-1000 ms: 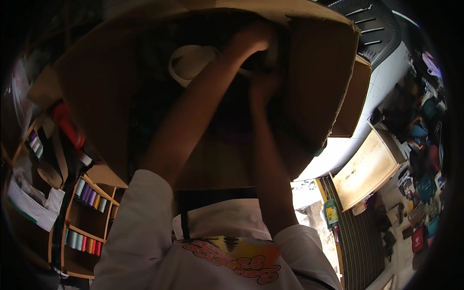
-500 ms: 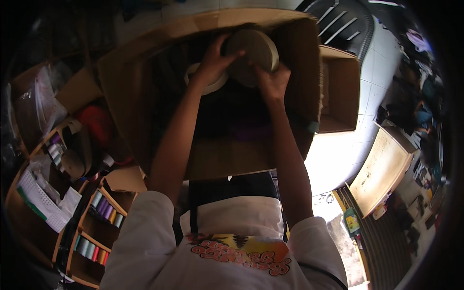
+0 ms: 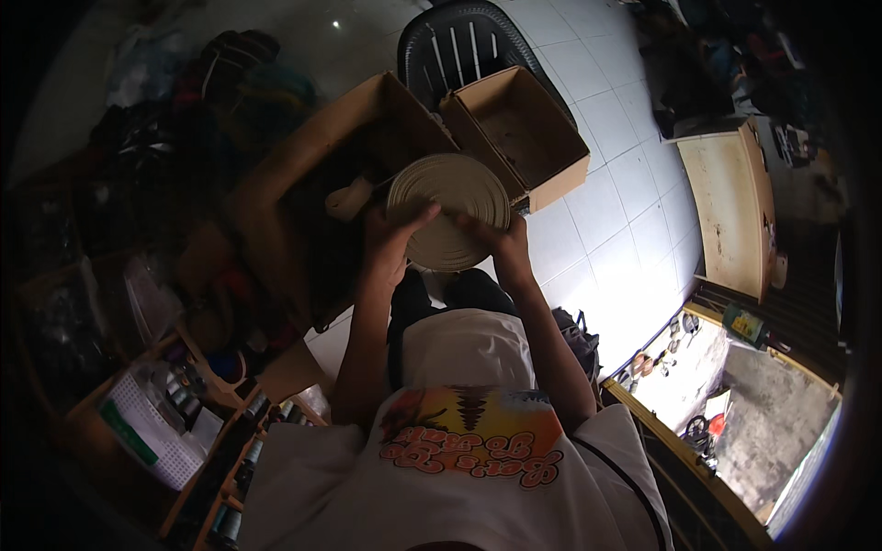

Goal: The person takes several rolls of colored tape or ribbon from a cardboard box one at a time and places them onto a metal storage shelf already containing many other rolls.

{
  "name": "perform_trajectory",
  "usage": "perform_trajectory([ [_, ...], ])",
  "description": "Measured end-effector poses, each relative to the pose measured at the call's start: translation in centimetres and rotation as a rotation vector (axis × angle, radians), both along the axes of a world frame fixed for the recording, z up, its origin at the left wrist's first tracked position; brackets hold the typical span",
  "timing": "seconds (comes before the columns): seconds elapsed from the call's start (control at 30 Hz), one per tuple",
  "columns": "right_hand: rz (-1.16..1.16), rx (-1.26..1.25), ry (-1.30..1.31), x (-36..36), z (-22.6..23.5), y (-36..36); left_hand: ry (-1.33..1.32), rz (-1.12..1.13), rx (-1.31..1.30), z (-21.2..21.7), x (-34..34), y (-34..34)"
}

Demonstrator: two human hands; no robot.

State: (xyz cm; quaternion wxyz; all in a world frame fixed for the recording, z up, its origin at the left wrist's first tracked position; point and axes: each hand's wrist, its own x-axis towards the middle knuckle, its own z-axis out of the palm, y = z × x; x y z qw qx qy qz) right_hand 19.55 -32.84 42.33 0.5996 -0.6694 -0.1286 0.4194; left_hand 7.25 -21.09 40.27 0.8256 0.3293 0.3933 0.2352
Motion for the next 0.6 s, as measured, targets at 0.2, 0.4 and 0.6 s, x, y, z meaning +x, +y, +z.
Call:
perform_trajectory([
  [0.2, -0.357, 0.118, 0.121, 4.3, 1.8, -10.9, -0.109, -0.283, -0.033, 5.1, 6.2, -7.5],
  [0.4, -0.795, 0.214, 0.124, 10.5, 2.9, -24.8, -0.208, -0.586, -0.051, 6.4, 15.6, -19.2],
  [0.6, -0.959, 0.263, -0.062, 17.3, 3.2, -39.1, -0.247, -0.83, -0.082, 7.6, 24.9, -31.3],
])
